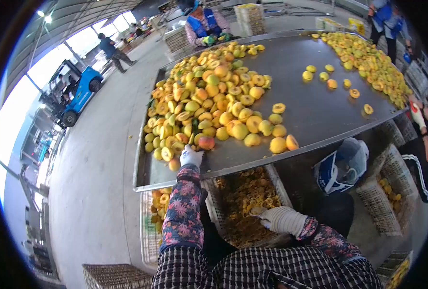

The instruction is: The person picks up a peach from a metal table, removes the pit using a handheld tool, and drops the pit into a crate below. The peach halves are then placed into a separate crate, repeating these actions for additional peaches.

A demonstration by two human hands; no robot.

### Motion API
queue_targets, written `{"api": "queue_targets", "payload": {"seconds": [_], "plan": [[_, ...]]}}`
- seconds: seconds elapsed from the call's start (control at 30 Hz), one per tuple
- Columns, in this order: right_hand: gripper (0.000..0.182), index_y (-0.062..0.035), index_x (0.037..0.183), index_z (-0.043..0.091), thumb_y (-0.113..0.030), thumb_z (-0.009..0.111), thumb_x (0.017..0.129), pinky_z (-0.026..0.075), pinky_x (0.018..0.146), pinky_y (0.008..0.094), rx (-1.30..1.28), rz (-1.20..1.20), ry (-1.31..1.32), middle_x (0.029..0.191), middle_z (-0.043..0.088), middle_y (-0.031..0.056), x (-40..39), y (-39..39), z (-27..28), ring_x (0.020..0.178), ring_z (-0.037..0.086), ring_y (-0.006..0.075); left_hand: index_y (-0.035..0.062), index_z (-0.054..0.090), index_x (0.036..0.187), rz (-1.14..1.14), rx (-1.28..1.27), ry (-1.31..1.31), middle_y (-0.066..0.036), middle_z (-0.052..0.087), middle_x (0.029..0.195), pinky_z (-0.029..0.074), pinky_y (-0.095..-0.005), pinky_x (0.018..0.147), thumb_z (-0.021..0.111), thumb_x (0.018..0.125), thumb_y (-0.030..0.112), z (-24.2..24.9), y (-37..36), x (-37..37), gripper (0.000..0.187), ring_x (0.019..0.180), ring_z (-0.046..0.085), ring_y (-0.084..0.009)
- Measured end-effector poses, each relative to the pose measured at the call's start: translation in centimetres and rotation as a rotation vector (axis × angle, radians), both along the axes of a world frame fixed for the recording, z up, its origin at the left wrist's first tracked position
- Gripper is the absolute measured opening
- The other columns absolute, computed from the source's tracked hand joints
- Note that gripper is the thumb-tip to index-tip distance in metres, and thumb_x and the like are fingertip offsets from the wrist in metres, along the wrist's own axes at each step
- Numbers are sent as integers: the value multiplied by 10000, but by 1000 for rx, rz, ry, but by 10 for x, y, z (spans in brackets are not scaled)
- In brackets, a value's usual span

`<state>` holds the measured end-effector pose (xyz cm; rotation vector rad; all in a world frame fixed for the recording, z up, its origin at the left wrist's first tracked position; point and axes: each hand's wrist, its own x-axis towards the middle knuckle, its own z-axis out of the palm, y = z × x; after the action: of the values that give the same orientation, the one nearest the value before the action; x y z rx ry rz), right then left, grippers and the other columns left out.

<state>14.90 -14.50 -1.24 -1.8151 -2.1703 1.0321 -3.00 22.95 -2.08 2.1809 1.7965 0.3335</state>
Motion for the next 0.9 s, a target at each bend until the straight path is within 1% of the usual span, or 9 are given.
{"api": "queue_targets", "payload": {"seconds": [0.07, 0.17, 0.23, 0.37, 0.5, 0.53, 0.63, 0.73, 0.9], "plan": [[494, -92, 1389, 419, -351, 471, 972, 520, 750, 493, -34, 21, -5, 909, 673, 238, -2, 1, 7, 834, 651, 413, 24, 535, 1269, 0, -49, -123, -189, 664, 1151, 496, -379, 927, 794, 730, 311, 12, -13, 6, 663, 1068, 639, -309], [502, -7, 1270, 517, -386, 519, 940, 516, 806, 480, -134, -119, -2, 959, 671, 251, -7, 8, 33, 888, 650, 400, 41, 555, 1225, -1, -363, -721, -100, 675, 1043, 538, -390, 885, 784, 786, 185, 17, -30, 10, 516, 987, 650, -236], [533, 11, 1301, 456, -375, 537, 943, 521, 778, 470, 45, -208, 103, 933, 663, 263, -8, 9, 39, 872, 648, 415, 58, 537, 1258, -31, -721, -1353, -87, 654, 1056, 550, -414, 880, 726, 858, 142, 17, -37, 10, 451, 1012, 639, -243], [363, 0, 1190, 523, -273, 569, 955, 522, 692, 420, 433, -380, 565, 884, 658, 227, -16, 9, 48, 806, 657, 386, 106, 483, 1337, -164, -827, -1741, -99, 585, 1176, 525, -477, 942, 607, 936, 104, 58, -139, 24, 419, 1044, 615, -256], [298, -21, 1119, 545, -268, 590, 957, 505, 619, 419, 598, -465, 461, 783, 658, 169, -20, 15, 65, 702, 657, 354, 74, 541, 1263, -190, -1084, -1842, -80, 602, 1129, 530, -400, 930, 595, 953, 150, 46, -198, 29, 324, 1060, 612, -236], [319, -22, 1174, 521, -235, 598, 949, 499, 694, 394, 675, -458, 375, 834, 599, 133, -21, 16, 66, 740, 613, 320, 67, 564, 1220, -123, -1094, -1843, -90, 622, 1109, 533, -394, 921, 598, 952, 157, 47, -208, 27, 285, 1049, 623, -248], [315, -28, 1136, 531, -252, 613, 931, 509, 639, 469, 663, -514, 147, 839, 633, 211, -25, 15, 66, 727, 635, 407, 75, 576, 1195, -44, -1160, -1898, -104, 630, 1106, 538, -400, 911, 597, 951, 156, 58, -234, 29, 258, 1042, 631, -266], [290, -32, 1013, 538, -297, 614, 925, 516, 622, 463, 663, -534, 22, 756, 666, 178, -29, 16, 72, 738, 666, 373, 62, 577, 1165, -76, -1054, -1845, -136, 638, 1098, 542, -411, 904, 582, 976, 231, 52, -234, 33, 253, 1026, 638, -289], [301, 6, 1020, 545, -263, 623, 908, 531, 649, 481, 648, -442, -112, 827, 650, 228, -33, 14, 75, 743, 650, 410, 31, 609, 1114, -26, -1237, -1846, -130, 661, 1030, 539, -387, 871, 545, 995, 355, 55, -230, 31, 351, 956, 646, -264]]}}
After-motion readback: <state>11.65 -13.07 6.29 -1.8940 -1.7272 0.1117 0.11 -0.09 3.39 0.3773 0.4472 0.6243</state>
